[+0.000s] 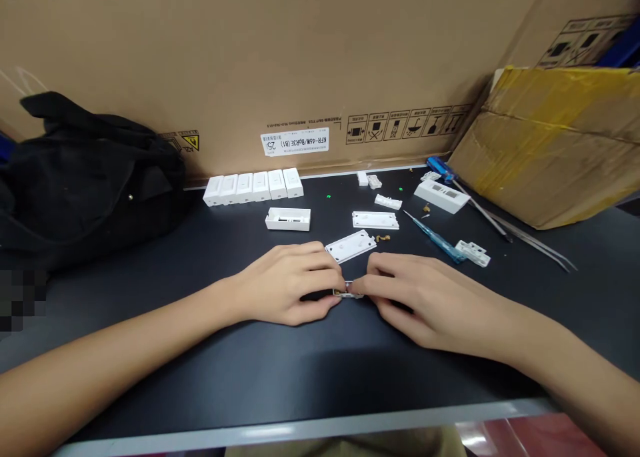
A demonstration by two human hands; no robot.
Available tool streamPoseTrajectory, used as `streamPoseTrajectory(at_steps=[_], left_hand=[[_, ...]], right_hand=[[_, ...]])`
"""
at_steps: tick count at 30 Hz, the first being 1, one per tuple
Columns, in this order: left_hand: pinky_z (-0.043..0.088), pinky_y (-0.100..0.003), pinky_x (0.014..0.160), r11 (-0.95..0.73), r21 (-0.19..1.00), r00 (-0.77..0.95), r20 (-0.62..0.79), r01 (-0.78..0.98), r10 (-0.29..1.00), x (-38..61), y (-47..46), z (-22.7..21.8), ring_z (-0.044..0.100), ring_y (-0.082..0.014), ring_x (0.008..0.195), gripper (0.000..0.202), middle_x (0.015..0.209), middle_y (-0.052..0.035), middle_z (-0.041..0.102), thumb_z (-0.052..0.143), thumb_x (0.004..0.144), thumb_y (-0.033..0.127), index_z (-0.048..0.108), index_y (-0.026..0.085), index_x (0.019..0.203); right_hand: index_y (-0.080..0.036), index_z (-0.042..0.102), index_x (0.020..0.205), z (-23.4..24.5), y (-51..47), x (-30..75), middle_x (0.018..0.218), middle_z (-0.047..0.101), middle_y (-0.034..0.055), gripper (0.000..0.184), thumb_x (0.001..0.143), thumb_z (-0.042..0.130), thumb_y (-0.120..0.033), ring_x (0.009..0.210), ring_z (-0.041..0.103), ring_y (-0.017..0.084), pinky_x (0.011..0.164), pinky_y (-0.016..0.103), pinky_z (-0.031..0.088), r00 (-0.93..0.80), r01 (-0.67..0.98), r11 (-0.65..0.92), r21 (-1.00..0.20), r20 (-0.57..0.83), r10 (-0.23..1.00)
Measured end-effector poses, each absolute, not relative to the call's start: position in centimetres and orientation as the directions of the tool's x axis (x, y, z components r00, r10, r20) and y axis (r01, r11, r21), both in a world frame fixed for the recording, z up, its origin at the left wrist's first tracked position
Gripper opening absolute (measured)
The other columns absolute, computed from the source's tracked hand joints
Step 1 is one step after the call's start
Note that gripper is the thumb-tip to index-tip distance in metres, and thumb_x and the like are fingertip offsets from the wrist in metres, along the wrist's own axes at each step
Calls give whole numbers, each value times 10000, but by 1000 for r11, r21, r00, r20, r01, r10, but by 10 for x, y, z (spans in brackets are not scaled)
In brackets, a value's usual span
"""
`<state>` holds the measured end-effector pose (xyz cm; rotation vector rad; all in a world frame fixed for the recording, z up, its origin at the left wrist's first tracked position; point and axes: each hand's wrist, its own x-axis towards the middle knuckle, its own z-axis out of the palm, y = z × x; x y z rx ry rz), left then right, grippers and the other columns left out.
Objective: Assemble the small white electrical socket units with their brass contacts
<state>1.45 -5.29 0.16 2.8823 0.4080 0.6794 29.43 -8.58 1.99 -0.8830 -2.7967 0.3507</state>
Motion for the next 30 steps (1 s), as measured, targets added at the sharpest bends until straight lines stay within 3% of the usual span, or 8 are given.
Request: streamPoseTrajectory(at_steps=[11, 17, 20, 25, 30], left_hand=[[601, -316, 877, -944, 225, 867, 388, 240, 313, 14, -51, -1, 697, -200, 950, 153, 1047, -60, 788, 603, 1080, 261, 735, 189, 1055], [602, -312, 906, -942, 218, 870, 373, 256, 323, 13, -51, -1, 711, -202, 968, 169, 1043, -69, 779, 595, 1091, 284, 736, 191, 1091], [600, -315, 909, -940, 222, 868, 373, 259, 327, 13, -52, 0, 714, -204, 978, 164, 1070, -71, 783, 601, 1085, 274, 738, 185, 1098], [598, -313, 913, -933, 245, 855, 388, 264, 344, 13, -53, -1, 722, -204, 987, 148, 1061, -64, 785, 621, 1078, 256, 742, 173, 1102], [594, -307, 891, -933, 246, 842, 415, 261, 345, 13, -53, -2, 730, -198, 954, 126, 1044, -54, 784, 659, 1068, 272, 714, 169, 1114]], right_hand=[[-216, 774, 1250, 19, -74, 295, 953, 627, 54, 394, 1037, 457, -121, 807, 618, 198, 747, 331, 486, -844, 471, 837, -278, 133, 520], [-200, 718, 1285, 26, -71, 304, 1044, 706, 59, 319, 1078, 479, -156, 881, 665, 178, 791, 305, 503, -836, 441, 841, -314, 198, 512], [-184, 716, 1223, 35, -56, 307, 1040, 720, 75, 262, 1081, 496, -198, 882, 672, 198, 780, 324, 510, -811, 492, 836, -244, 220, 542], [-159, 707, 1282, 42, -22, 285, 1159, 760, 122, 323, 964, 664, -185, 1072, 693, 282, 906, 398, 541, -858, 466, 868, -172, 153, 491], [-155, 734, 1271, 47, -6, 260, 1136, 794, 120, 364, 908, 708, -155, 1041, 744, 290, 854, 389, 552, -885, 446, 882, -150, 74, 460]])
